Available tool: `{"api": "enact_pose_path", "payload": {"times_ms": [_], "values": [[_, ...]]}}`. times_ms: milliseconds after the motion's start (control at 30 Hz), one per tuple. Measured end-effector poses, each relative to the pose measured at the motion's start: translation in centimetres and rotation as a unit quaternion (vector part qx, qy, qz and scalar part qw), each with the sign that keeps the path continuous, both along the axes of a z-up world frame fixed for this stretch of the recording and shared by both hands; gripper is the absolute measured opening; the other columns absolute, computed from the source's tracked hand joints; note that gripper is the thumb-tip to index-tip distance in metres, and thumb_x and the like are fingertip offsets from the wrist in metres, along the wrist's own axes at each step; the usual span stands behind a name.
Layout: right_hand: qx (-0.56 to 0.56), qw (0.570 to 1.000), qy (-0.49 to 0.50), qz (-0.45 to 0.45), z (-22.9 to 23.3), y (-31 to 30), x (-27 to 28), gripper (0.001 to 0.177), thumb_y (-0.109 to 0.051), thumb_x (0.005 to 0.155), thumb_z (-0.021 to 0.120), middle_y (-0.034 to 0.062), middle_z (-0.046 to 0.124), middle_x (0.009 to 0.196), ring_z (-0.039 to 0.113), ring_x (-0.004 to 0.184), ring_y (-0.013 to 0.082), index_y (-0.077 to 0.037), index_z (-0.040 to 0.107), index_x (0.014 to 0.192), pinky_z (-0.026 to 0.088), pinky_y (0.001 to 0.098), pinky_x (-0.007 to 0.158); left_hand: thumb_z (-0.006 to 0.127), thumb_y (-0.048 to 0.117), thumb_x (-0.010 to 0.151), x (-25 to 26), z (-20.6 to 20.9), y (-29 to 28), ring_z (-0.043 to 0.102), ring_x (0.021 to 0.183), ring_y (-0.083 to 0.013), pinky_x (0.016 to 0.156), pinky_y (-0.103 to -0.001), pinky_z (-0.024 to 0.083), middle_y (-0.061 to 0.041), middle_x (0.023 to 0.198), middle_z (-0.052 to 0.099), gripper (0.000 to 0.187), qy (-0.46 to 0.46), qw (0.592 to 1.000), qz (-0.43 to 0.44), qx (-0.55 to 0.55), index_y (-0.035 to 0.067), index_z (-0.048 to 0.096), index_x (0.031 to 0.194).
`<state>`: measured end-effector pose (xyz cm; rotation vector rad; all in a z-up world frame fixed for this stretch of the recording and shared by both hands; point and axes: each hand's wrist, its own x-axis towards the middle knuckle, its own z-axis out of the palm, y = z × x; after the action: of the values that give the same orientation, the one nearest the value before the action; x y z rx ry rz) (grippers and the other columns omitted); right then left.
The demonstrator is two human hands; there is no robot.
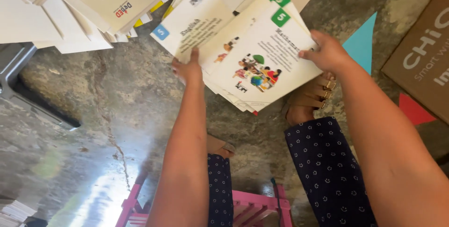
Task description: Cleaning and sorting educational booklets on a table and then on the floor
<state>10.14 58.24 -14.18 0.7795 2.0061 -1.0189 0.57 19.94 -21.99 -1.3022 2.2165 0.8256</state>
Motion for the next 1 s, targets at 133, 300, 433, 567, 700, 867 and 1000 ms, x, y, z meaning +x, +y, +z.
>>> {"api": "enact_pose_path", "payload": {"times_ms": [133, 300, 433, 567, 700, 867, 1000], "values": [[0.020, 0.997, -0.077, -0.009, 1.0, 2.6, 0.6, 0.057, -0.026, 0.088, 0.079, 0.0239, 0.066, 0.127, 0.061, 0.116, 0.0441, -0.010, 0.060, 0.139, 0.049, 0.0561, 0.091, 0.084, 0.021, 0.083, -3.0, 2.3, 1.6, 0.071, 0.103, -0.0291, 0.087, -0.044, 0.057, -0.016, 0.116, 0.068, 0.061, 0.075, 0.983, 0.053, 0.156, 0.006, 0.050, 0.132], [0.029, 0.989, -0.142, -0.040, 2.0, 5.9, 0.5, 0.052, -0.025, 0.092, 0.073, 0.0151, 0.065, 0.131, 0.059, 0.115, 0.0364, -0.014, 0.058, 0.140, 0.047, 0.0535, 0.083, 0.069, 0.026, 0.093, -4.2, 6.9, 1.4, 0.072, 0.103, -0.0261, 0.085, -0.039, 0.061, -0.016, 0.116, 0.072, 0.040, 0.234, 0.924, -0.107, 0.283, 0.006, 0.055, 0.126], [0.027, 0.986, -0.160, -0.044, 2.5, 6.9, -0.4, 0.054, -0.022, 0.096, 0.070, 0.0163, 0.060, 0.140, 0.057, 0.121, 0.0421, -0.015, 0.054, 0.147, 0.047, 0.0609, 0.087, 0.073, 0.020, 0.102, -7.1, 14.0, -0.6, 0.068, 0.113, -0.0267, 0.099, -0.038, 0.059, -0.016, 0.127, 0.068, 0.038, 0.387, 0.845, -0.156, 0.334, 0.008, 0.052, 0.132], [0.051, 0.985, -0.166, 0.014, 1.4, 7.7, -1.3, 0.055, -0.027, 0.096, 0.073, 0.0188, 0.063, 0.132, 0.060, 0.112, 0.0448, -0.015, 0.052, 0.145, 0.048, 0.0590, 0.081, 0.064, 0.006, 0.111, -13.4, 21.4, -1.2, 0.058, 0.136, -0.0362, 0.121, -0.046, 0.051, -0.020, 0.148, 0.055, 0.049, 0.377, 0.811, -0.285, 0.346, 0.004, 0.037, 0.152], [0.010, 0.988, -0.148, -0.040, 2.6, 7.7, -1.7, 0.042, -0.029, 0.096, 0.071, 0.0151, 0.063, 0.131, 0.060, 0.112, 0.0396, -0.012, 0.059, 0.133, 0.046, 0.0566, 0.081, 0.073, 0.023, 0.102, -12.5, 14.4, 3.7, 0.069, 0.114, -0.0172, 0.098, -0.031, 0.058, -0.008, 0.132, 0.070, 0.046, 0.218, 0.864, -0.252, 0.376, 0.014, 0.049, 0.141], [-0.155, 0.940, -0.183, -0.244, -0.1, 10.7, 1.2, 0.079, -0.089, 0.104, 0.015, 0.0014, 0.069, 0.084, 0.061, 0.077, 0.0212, -0.026, 0.055, 0.076, 0.046, 0.0378, 0.083, 0.078, 0.026, 0.088, -1.7, 2.2, 14.9, 0.067, 0.108, -0.0172, 0.093, -0.033, 0.055, -0.004, 0.120, 0.072, 0.045, 0.131, 0.820, -0.327, 0.451, 0.012, 0.065, 0.128], [-0.140, 0.921, -0.208, -0.298, 1.6, 10.9, -0.2, 0.077, -0.087, 0.098, 0.013, 0.0038, 0.073, 0.105, 0.071, 0.102, 0.0309, -0.026, 0.060, 0.097, 0.049, 0.0482, 0.101, 0.071, 0.020, 0.092, 1.7, 3.2, 16.9, 0.053, 0.121, -0.0372, 0.097, -0.051, 0.049, -0.012, 0.132, 0.052, 0.077, 0.124, 0.799, -0.539, 0.237, 0.026, 0.033, 0.159]]}}
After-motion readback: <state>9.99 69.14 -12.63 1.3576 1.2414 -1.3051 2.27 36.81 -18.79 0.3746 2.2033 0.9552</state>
